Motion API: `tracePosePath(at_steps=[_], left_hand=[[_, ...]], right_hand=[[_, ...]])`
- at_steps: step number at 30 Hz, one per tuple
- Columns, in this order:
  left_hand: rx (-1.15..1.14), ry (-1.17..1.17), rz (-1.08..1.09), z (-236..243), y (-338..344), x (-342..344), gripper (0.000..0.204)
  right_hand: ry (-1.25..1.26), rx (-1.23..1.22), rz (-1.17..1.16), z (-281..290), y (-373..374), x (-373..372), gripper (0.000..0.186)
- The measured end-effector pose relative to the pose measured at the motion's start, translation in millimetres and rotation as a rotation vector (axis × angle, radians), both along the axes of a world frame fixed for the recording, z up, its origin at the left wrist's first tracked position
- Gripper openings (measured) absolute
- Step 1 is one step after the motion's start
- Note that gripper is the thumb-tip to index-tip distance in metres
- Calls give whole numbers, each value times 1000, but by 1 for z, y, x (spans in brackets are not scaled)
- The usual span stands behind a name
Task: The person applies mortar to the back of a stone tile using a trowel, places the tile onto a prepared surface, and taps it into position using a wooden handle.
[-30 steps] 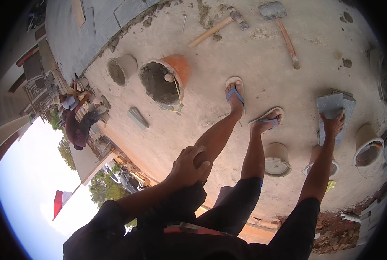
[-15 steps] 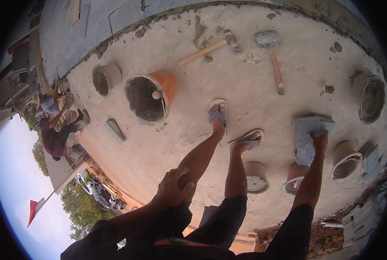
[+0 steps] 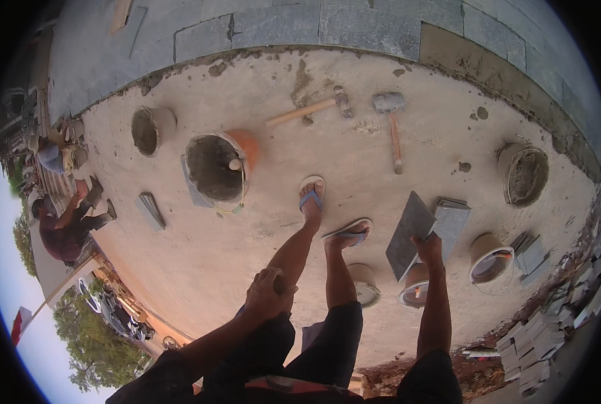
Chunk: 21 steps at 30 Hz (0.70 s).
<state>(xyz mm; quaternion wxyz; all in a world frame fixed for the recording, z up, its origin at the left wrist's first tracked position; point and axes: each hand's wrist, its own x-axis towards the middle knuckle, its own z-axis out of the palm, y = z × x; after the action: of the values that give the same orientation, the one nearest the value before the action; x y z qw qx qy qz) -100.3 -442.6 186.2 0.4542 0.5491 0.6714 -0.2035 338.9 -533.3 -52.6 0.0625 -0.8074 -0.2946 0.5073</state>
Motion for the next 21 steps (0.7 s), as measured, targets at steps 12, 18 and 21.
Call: tracePosePath(at_steps=[12, 18, 21], left_hand=[[196, -629, 115, -92, 127, 68, 158], [315, -668, 43, -69, 198, 28, 171], [297, -673, 117, -70, 220, 6, 172]], right_hand=[[441, 266, -62, 216, 224, -154, 32], [422, 355, -108, 235, 324, -207, 37], [466, 398, -64, 227, 363, -235, 36]])
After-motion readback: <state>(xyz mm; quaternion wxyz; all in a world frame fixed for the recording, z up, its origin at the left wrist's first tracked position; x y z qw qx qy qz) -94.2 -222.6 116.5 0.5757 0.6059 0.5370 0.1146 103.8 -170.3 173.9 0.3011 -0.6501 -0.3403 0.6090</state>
